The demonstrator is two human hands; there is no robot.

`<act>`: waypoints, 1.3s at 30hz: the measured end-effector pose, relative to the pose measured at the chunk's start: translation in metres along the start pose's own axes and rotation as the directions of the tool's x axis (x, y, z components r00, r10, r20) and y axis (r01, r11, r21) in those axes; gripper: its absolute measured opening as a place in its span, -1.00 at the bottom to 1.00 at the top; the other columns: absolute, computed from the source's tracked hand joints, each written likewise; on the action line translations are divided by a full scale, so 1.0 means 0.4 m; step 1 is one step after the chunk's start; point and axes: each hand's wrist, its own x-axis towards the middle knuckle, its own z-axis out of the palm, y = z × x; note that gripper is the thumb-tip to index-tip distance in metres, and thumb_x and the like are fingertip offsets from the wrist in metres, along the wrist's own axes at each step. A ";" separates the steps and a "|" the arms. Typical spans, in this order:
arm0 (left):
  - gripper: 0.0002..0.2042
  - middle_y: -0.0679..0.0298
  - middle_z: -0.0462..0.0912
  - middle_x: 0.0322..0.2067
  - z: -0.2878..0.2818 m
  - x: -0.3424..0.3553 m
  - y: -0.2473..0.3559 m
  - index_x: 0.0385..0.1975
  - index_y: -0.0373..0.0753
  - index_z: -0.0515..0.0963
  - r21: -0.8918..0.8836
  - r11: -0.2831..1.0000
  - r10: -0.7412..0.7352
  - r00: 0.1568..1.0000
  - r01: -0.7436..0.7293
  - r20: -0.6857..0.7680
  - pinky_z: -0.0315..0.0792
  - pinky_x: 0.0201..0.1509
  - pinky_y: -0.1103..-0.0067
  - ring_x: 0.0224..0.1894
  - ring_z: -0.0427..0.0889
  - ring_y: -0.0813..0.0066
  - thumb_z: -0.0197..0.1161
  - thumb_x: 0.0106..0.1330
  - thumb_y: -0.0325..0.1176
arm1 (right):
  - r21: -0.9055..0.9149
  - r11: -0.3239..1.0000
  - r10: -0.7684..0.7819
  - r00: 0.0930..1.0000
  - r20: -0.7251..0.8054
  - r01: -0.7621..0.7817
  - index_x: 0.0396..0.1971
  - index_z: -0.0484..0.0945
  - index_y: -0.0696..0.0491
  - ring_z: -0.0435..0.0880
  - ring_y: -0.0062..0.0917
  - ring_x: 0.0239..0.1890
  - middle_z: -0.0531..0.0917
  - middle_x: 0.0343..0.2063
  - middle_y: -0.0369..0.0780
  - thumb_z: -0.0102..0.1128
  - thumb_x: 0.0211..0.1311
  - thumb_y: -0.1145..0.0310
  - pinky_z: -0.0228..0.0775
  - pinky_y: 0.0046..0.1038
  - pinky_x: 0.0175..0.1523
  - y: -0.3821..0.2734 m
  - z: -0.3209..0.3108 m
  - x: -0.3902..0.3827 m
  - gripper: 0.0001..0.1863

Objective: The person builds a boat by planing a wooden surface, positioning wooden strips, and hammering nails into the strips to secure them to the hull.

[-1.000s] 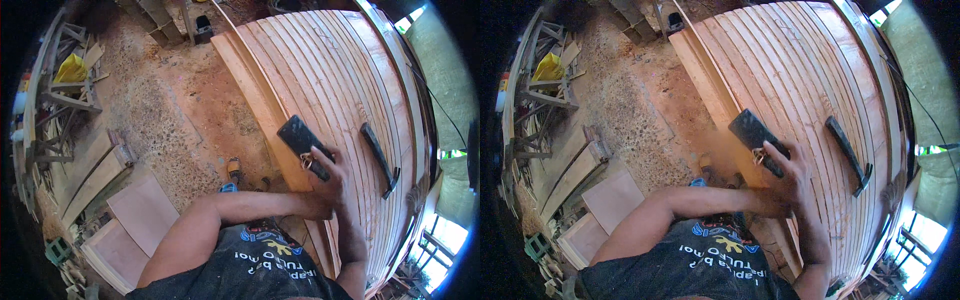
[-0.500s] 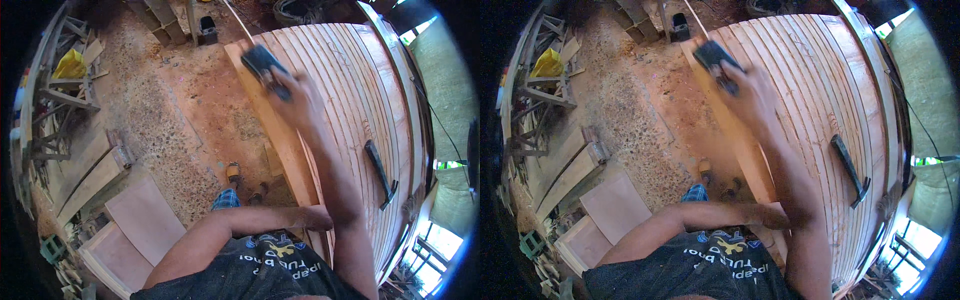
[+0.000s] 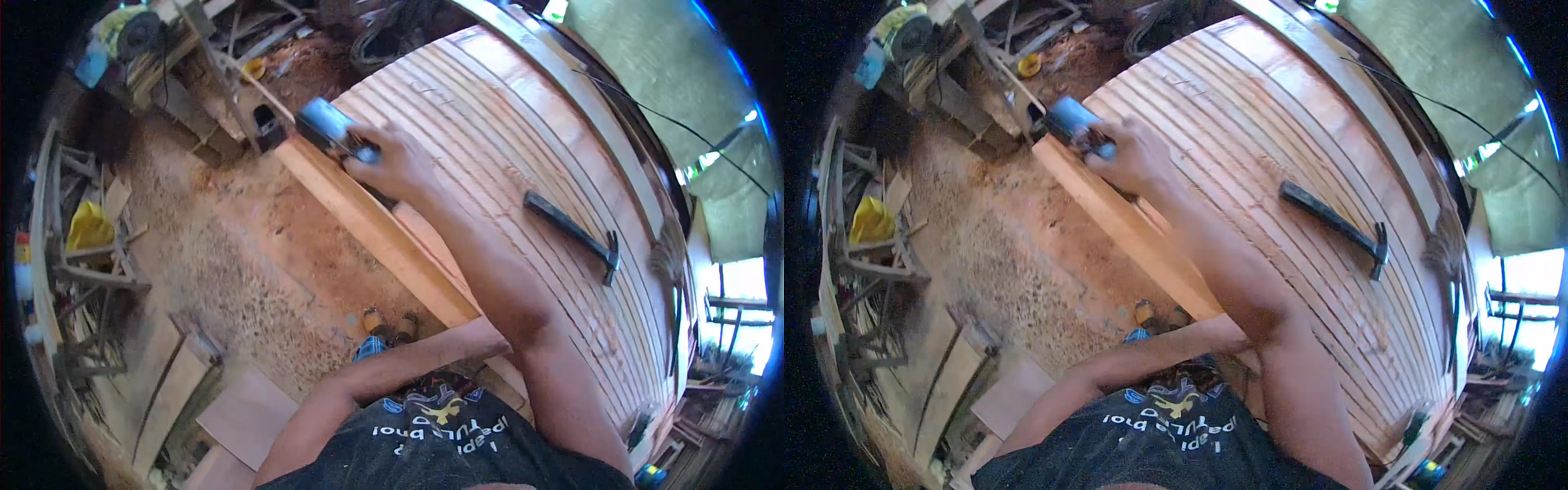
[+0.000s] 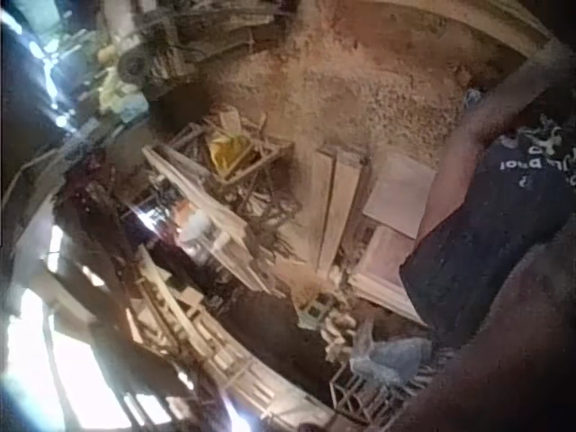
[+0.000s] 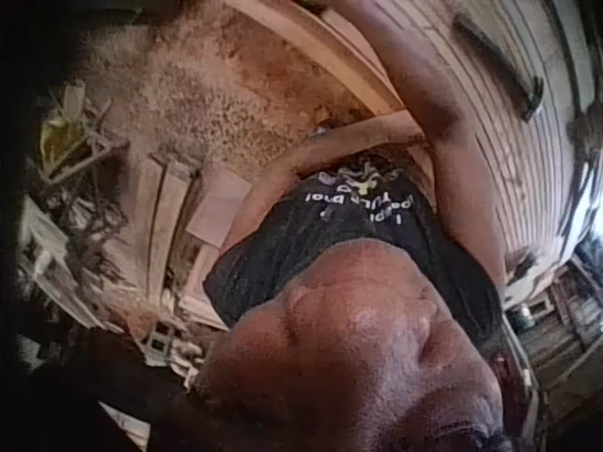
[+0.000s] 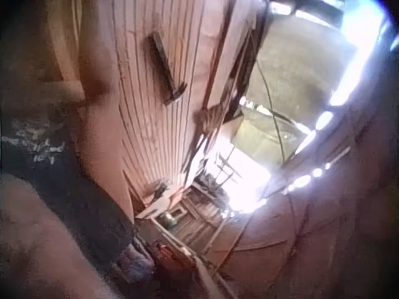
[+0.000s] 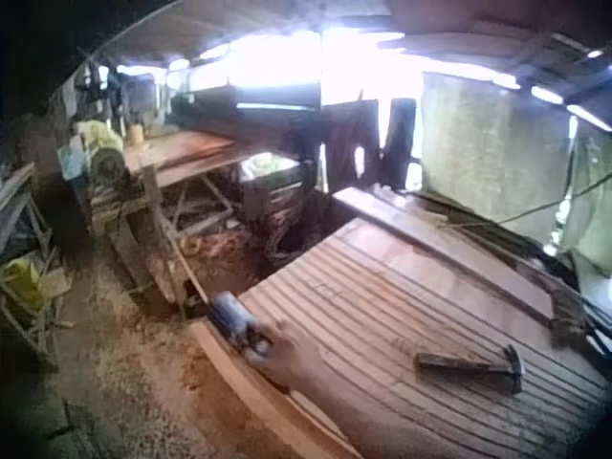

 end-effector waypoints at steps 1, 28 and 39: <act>-0.76 -0.04 0.58 -0.13 0.000 0.003 -0.018 -0.18 -0.34 0.55 0.016 1.000 -0.003 1.000 0.003 0.006 0.41 0.05 0.31 -0.02 0.55 0.09 0.13 0.21 -0.36 | 0.120 0.993 -0.003 0.999 0.041 -0.002 0.02 0.57 -0.08 0.60 -0.29 -0.19 0.58 -0.30 -0.11 0.35 -0.12 0.05 0.43 -0.37 -0.01 0.016 -0.033 -0.048 -0.40; -0.86 0.15 0.52 -0.23 -0.473 -0.072 0.002 -0.37 -0.19 0.50 0.683 0.473 0.501 0.808 -0.557 0.311 0.41 0.06 0.36 -0.01 0.48 0.17 0.18 0.08 -0.37 | 0.810 0.429 0.694 0.720 -0.012 -0.400 0.09 0.41 0.23 0.51 -0.58 0.03 0.57 -0.03 -0.21 0.12 0.22 0.44 0.30 -0.53 0.17 0.415 -0.274 -0.464 -0.58; -0.93 0.08 0.49 -0.43 -0.508 -0.076 0.118 -0.45 -0.31 0.52 0.737 0.603 0.121 0.948 -0.306 0.295 0.38 -0.23 0.34 -0.32 0.50 0.11 0.25 0.12 -0.48 | 0.876 0.426 0.587 0.806 -0.078 -0.226 0.10 0.44 0.23 0.54 -0.60 -0.08 0.66 -0.19 -0.25 0.37 -0.03 0.24 0.32 -0.55 0.10 0.364 -0.259 -0.438 -0.33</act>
